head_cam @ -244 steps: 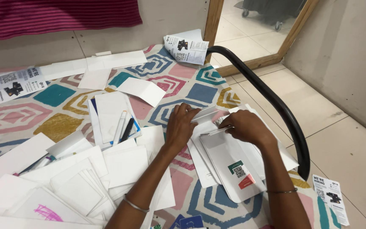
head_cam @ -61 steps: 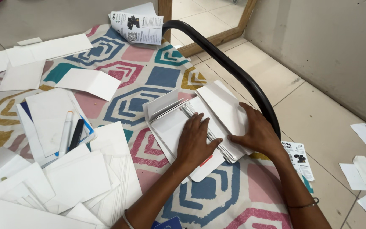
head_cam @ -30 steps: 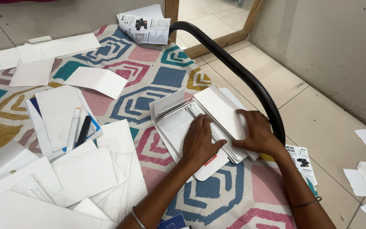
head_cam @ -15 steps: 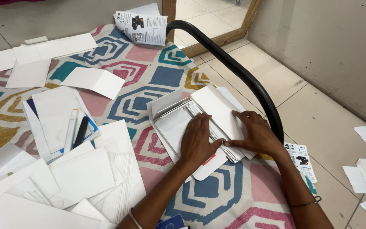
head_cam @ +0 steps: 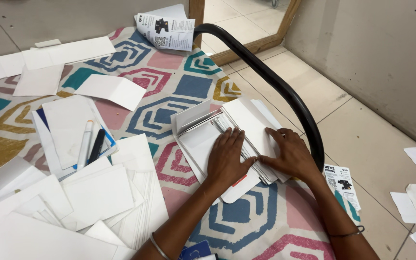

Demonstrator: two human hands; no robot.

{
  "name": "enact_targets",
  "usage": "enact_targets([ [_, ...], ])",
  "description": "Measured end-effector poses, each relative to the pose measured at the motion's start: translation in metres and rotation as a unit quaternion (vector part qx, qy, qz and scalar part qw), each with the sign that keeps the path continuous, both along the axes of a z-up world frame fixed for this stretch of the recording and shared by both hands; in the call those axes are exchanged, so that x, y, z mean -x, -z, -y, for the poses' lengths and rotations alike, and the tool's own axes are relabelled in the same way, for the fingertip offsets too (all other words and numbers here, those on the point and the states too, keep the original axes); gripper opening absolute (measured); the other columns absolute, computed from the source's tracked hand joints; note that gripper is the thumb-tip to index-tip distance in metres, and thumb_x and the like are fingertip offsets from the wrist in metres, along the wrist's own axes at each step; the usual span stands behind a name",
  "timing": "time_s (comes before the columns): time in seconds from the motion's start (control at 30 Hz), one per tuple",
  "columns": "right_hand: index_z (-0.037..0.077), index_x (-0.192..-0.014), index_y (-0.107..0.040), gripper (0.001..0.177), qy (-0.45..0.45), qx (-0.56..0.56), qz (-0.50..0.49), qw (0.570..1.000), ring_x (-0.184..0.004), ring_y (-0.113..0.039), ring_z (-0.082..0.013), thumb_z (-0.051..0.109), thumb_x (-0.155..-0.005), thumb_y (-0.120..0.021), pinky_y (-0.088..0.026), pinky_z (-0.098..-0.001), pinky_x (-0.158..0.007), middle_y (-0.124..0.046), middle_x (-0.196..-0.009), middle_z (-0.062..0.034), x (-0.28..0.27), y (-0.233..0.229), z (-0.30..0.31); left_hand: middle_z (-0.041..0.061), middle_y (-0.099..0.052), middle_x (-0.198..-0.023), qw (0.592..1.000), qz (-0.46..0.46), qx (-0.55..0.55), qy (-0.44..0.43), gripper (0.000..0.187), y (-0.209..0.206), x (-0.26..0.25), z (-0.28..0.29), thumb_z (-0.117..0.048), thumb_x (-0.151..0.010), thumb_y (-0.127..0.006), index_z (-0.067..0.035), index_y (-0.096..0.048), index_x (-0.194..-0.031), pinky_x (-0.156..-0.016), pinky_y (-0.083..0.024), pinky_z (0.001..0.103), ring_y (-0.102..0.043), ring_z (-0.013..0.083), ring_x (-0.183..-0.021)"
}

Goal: The person repeatedly picks up folded white paper sheets from a pile, aligns them, and inserts them into a white paper pack with a QR code label. The person continues this process, building a stack of filled packs on the floor.

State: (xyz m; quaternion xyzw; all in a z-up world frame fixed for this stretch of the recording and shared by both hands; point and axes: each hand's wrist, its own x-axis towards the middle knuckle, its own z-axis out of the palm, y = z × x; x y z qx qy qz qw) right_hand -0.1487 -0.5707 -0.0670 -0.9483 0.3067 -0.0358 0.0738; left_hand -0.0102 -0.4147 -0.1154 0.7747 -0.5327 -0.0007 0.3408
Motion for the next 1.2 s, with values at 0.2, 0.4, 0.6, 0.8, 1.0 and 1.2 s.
enact_targets([
  [0.2, 0.014, -0.143, -0.056, 0.096, -0.048, 0.013, 0.049, 0.998, -0.129, -0.056, -0.0379, 0.06, -0.065, -0.087, -0.047, -0.0507, -0.107, -0.058, -0.143, -0.0212, 0.004, 0.003, 0.005, 0.028, -0.041, -0.153, 0.999, -0.051, -0.013, 0.005, 0.105, -0.012, 0.0, -0.006, -0.04, -0.085, -0.08, 0.007, -0.017, -0.155, -0.122, -0.024, 0.045, -0.033, 0.0365, -0.148],
  [0.4, 0.011, -0.148, -0.049, 0.11, 0.006, -0.036, 0.061, 0.997, -0.127, -0.058, -0.0376, 0.057, -0.057, -0.09, -0.047, -0.0494, -0.107, -0.06, -0.139, -0.0219, 0.0, -0.004, 0.004, 0.021, -0.053, -0.148, 0.996, -0.086, 0.029, 0.002, 0.123, -0.021, 0.004, -0.011, -0.031, -0.082, -0.082, 0.004, 0.009, -0.158, -0.123, -0.021, 0.052, -0.041, 0.0339, -0.144],
  [0.6, 0.012, -0.151, -0.047, 0.109, 0.018, -0.033, 0.04, 0.999, -0.121, -0.063, -0.0382, 0.06, -0.062, -0.086, -0.051, -0.0487, -0.103, -0.064, -0.131, -0.0252, 0.0, -0.014, -0.009, 0.022, -0.057, -0.144, 0.996, -0.081, 0.033, 0.004, 0.122, -0.02, 0.004, -0.011, -0.029, -0.082, -0.082, 0.005, 0.008, -0.157, -0.123, -0.017, 0.055, -0.043, 0.0349, -0.143],
  [0.8, 0.011, -0.148, -0.05, 0.096, 0.008, 0.015, 0.0, 1.0, -0.118, -0.065, -0.0393, 0.065, -0.072, -0.076, -0.053, -0.0494, -0.099, -0.064, -0.131, -0.0268, 0.001, -0.003, -0.007, 0.024, -0.053, -0.144, 0.997, -0.075, -0.005, -0.003, 0.115, -0.012, 0.002, -0.007, -0.035, -0.084, -0.079, 0.008, -0.003, -0.159, -0.126, -0.012, 0.056, -0.044, 0.0318, -0.143],
  [1.0, 0.006, -0.143, -0.054, 0.087, -0.079, 0.068, 0.006, 0.995, -0.123, -0.06, -0.0453, 0.065, -0.081, -0.071, -0.051, -0.0519, -0.098, -0.056, -0.14, -0.0311, 0.006, 0.003, 0.004, 0.022, -0.051, -0.146, 1.0, 0.023, 0.012, 0.012, 0.086, -0.021, 0.008, -0.019, -0.044, -0.084, -0.074, 0.003, -0.038, -0.146, -0.117, -0.011, 0.062, -0.04, 0.0343, -0.142],
  [1.2, 0.006, -0.144, -0.054, 0.088, -0.117, 0.194, -0.031, 0.974, -0.122, -0.063, -0.041, 0.064, -0.08, -0.069, -0.055, -0.0458, -0.096, -0.054, -0.144, -0.029, -0.006, -0.044, -0.074, 0.018, -0.06, -0.141, 0.989, 0.075, -0.037, 0.122, 0.059, -0.05, 0.017, -0.142, -0.037, -0.086, -0.072, -0.003, -0.062, -0.133, -0.123, -0.02, 0.052, -0.05, 0.031, -0.139],
])
